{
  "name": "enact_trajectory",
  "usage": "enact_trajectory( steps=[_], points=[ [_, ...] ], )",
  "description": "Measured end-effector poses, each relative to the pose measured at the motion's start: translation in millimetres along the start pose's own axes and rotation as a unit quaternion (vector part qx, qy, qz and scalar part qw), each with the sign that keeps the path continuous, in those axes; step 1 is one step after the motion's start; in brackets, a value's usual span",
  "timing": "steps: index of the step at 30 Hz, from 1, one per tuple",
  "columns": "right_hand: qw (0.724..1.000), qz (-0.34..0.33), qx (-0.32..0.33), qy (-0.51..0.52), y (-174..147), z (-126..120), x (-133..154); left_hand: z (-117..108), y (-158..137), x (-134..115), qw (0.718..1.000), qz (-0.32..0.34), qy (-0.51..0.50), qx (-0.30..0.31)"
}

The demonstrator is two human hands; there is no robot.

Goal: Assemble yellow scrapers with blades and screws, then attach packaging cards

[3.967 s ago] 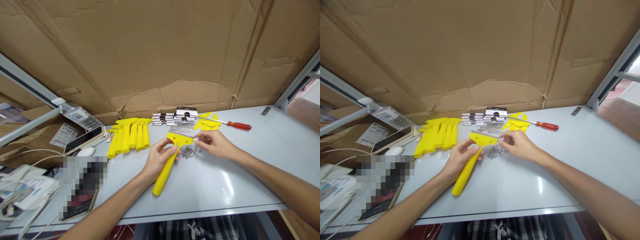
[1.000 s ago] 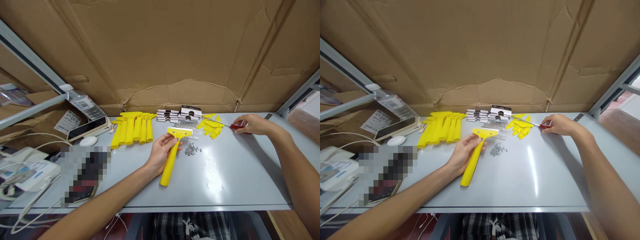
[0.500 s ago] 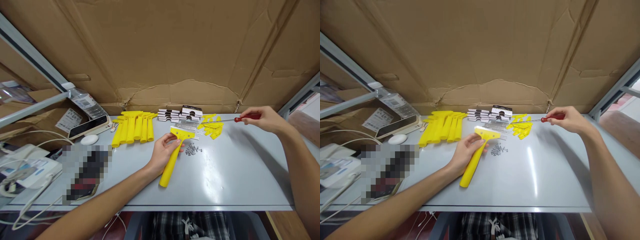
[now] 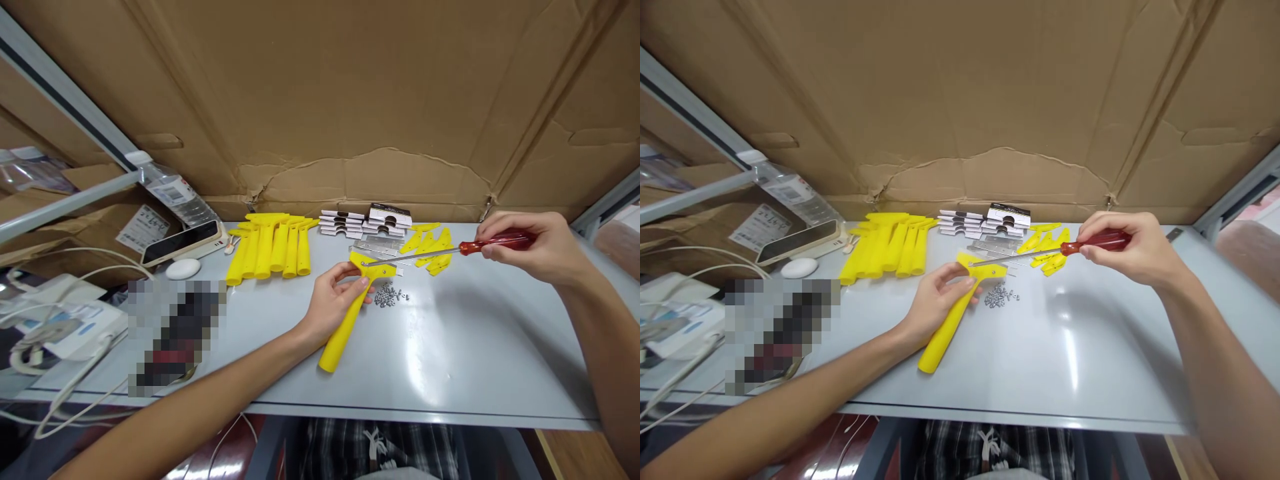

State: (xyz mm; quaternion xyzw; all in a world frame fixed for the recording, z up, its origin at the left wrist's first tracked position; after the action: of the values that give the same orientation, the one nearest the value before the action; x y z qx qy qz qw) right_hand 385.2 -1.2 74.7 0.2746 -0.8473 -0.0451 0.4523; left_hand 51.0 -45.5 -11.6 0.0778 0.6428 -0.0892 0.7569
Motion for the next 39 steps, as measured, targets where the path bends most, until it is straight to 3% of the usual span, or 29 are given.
enact_trajectory(
  steps=[7, 15, 21, 39],
  points=[
    [0.999, 0.009, 0.026, 0.037, -0.6, 2.2, -4.6, 0.6, -0.4, -0.7, 1.000, -0.002, 0.001, -0.002],
    [1.000, -0.013, 0.008, -0.024, 0.9, 1.8, -4.3, 0.8, 0.3, -1.5, 1.000, 0.001, 0.001, 0.002],
    [0.999, 0.019, 0.028, 0.012, 1.0, 3.7, -4.8, 0.2, 0.3, 0.0, 1.000, 0.000, 0.002, 0.004],
    [0.999, -0.022, 0.017, -0.032, 1.9, 2.7, -2.4, -0.4, -0.1, 0.9, 1.000, 0.006, 0.003, 0.006]
  ],
)
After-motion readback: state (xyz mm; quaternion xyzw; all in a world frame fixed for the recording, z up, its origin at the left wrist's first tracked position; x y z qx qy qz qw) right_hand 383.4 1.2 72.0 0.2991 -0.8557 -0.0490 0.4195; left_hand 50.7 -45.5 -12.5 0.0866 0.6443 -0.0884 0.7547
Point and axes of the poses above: each hand's wrist, its own y-axis towards the middle knuckle, its own z-axis out of the palm, x = y × z, the point moved 1 cm from there along y, towards the middle knuckle, and after that the axes turned 11 degrees about x, right-handed, at the moved point
